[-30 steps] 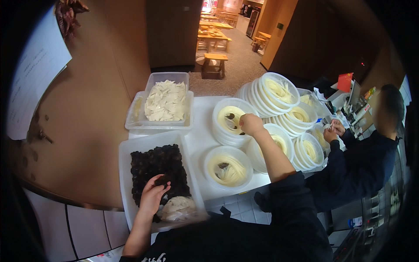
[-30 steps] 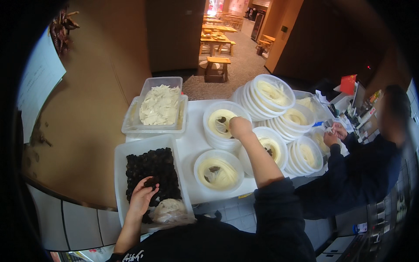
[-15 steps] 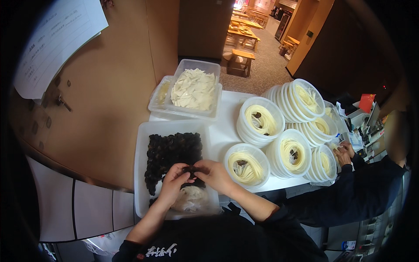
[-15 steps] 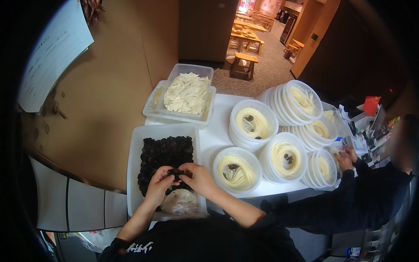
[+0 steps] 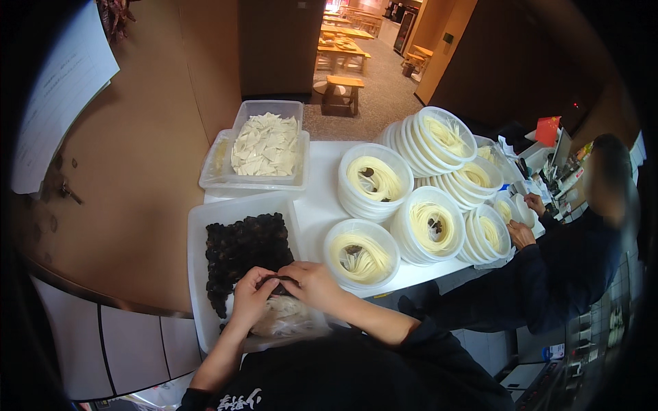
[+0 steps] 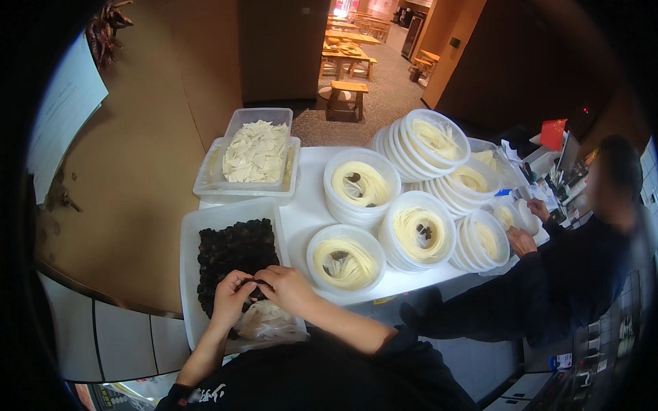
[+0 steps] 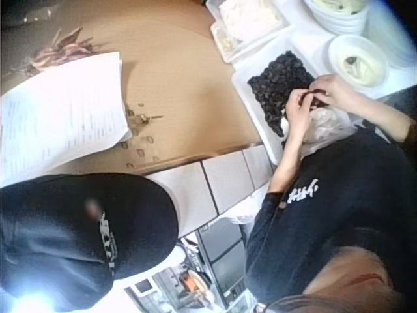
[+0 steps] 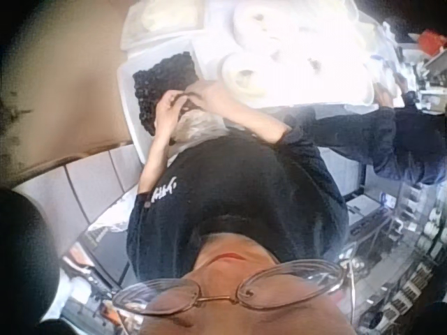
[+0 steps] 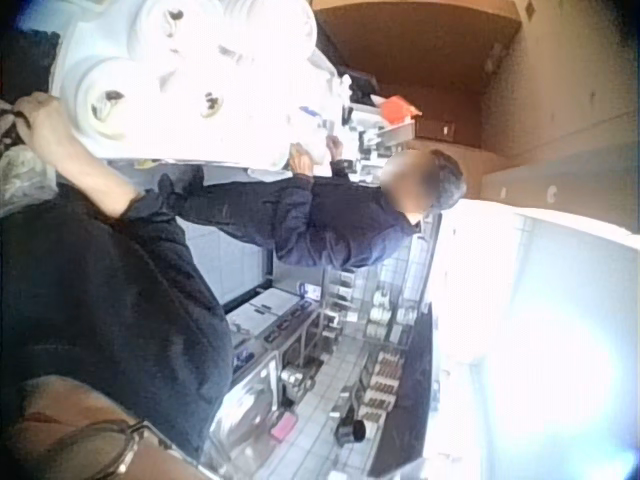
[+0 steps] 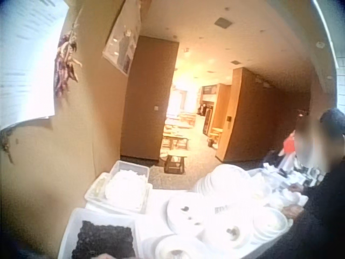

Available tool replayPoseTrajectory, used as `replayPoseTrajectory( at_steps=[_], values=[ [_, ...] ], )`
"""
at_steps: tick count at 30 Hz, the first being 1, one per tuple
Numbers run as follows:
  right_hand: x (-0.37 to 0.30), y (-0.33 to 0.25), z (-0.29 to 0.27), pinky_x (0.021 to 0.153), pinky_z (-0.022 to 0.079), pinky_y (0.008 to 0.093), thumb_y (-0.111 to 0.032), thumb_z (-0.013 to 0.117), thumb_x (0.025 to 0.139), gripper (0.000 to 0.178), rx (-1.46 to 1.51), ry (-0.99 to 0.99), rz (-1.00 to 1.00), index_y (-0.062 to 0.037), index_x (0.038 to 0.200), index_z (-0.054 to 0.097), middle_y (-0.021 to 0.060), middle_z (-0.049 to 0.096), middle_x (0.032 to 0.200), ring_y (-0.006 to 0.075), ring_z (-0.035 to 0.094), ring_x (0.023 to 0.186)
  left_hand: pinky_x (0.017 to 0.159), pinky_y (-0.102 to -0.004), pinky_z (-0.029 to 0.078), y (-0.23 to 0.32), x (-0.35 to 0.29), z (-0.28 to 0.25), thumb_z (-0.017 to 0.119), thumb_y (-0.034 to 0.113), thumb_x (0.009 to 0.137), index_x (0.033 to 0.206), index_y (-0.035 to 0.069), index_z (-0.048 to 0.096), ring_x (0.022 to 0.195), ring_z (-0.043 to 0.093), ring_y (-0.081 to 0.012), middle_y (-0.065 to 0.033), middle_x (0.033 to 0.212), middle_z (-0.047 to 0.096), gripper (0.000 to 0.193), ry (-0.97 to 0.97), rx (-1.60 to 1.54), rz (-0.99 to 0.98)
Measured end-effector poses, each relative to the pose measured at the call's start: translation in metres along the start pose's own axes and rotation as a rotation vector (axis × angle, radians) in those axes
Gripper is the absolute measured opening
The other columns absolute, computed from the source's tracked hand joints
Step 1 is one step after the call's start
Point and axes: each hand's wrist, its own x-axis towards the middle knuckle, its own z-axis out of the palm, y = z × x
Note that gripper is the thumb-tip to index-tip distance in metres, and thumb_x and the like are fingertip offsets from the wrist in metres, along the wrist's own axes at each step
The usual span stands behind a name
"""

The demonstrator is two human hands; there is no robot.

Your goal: The person places dark ingredients and white slices into bowls containing noodles. They handle each bowl individually, adding ingredients by hand and arranging them on the table.

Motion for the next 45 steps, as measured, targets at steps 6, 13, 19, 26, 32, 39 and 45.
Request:
replayPoseTrajectory(
  at_steps=[6, 13, 19, 26, 32, 39, 45],
  values=[
    [0.0, 0.021, 0.019, 0.058, 0.047, 0.0241, -0.005, 0.059, 0.081, 0.011, 0.723, 0.031, 0.528, 0.0017, 0.089, 0.061, 0.0051, 0.062, 0.073, 0.0112, 0.057, 0.062, 0.057, -0.0204, 0.048, 0.002, 0.0, 0.001, 0.057, 0.001, 0.085, 0.089, 0.001, 0.054, 0.069, 0.056, -0.0063, -0.0031, 0.08, 0.06, 0.005, 0.037, -0.007, 0.106],
    [0.004, 0.055, 0.004, 0.064, 0.047, 0.0262, -0.009, 0.053, 0.084, 0.017, 0.957, 0.199, 0.726, -0.0017, 0.098, 0.057, 0.0067, 0.061, 0.087, 0.0135, 0.057, 0.074, 0.066, -0.0231, 0.049, 0.007, -0.004, -0.005, 0.055, -0.001, 0.086, 0.097, 0.003, 0.053, 0.081, 0.055, -0.0081, -0.0041, 0.091, 0.059, 0.013, 0.137, -0.156, 0.12],
    [0.001, 0.033, 0.012, 0.064, 0.044, 0.0262, -0.025, 0.05, 0.088, 0.026, 1.279, -0.08, 0.747, -0.0062, 0.106, 0.052, 0.0073, 0.056, 0.1, 0.0159, 0.055, 0.082, 0.076, -0.025, 0.047, 0.0, 0.0, 0.001, 0.053, -0.006, 0.083, 0.103, 0.005, 0.05, 0.086, 0.055, -0.0111, -0.0036, 0.093, 0.055, 0.023, 0.136, -0.375, 0.128],
    [-0.001, 0.017, 0.024, 0.077, 0.047, 0.0261, -0.004, 0.063, 0.082, 0.028, 0.67, -0.055, 0.41, -0.0028, 0.107, 0.052, 0.004, 0.055, 0.098, 0.0113, 0.054, 0.092, 0.071, -0.0197, 0.043, -0.006, 0.001, -0.003, 0.059, -0.009, 0.078, 0.093, 0.004, 0.053, 0.079, 0.053, -0.0065, -0.0006, 0.087, 0.056, 0.021, 0.159, -0.126, 0.131],
    [0.002, 0.01, 0.016, 0.071, 0.047, 0.0247, -0.005, 0.063, 0.081, 0.024, 0.558, -0.04, 0.317, -0.0023, 0.103, 0.055, 0.0044, 0.058, 0.093, 0.0107, 0.055, 0.083, 0.069, -0.0189, 0.043, -0.002, -0.001, -0.007, 0.06, -0.01, 0.077, 0.091, 0.003, 0.054, 0.075, 0.054, -0.0056, -0.0003, 0.081, 0.057, 0.019, 0.057, -0.103, 0.096],
    [-0.001, 0.001, 0.015, 0.06, 0.045, 0.0242, -0.003, 0.06, 0.081, 0.013, 0.267, 0.031, 0.193, 0.0, 0.093, 0.058, 0.0038, 0.059, 0.077, 0.0129, 0.057, 0.065, 0.067, -0.0186, 0.043, 0.004, -0.005, -0.008, 0.061, -0.009, 0.075, 0.089, 0.003, 0.054, 0.074, 0.054, -0.0053, 0.0, 0.08, 0.058, 0.02, 0.016, 0.082, 0.121],
    [0.007, 0.027, 0.014, 0.056, 0.041, 0.021, -0.002, 0.055, 0.082, 0.004, 1.067, 0.212, 0.739, -0.0031, 0.087, 0.055, 0.0052, 0.059, 0.077, 0.0099, 0.052, 0.061, 0.067, -0.0193, 0.044, 0.005, -0.006, -0.004, 0.059, -0.009, 0.077, 0.091, 0.004, 0.054, 0.074, 0.054, -0.0052, 0.0, 0.082, 0.058, 0.019, 0.092, -0.114, 0.176]
  ],
)
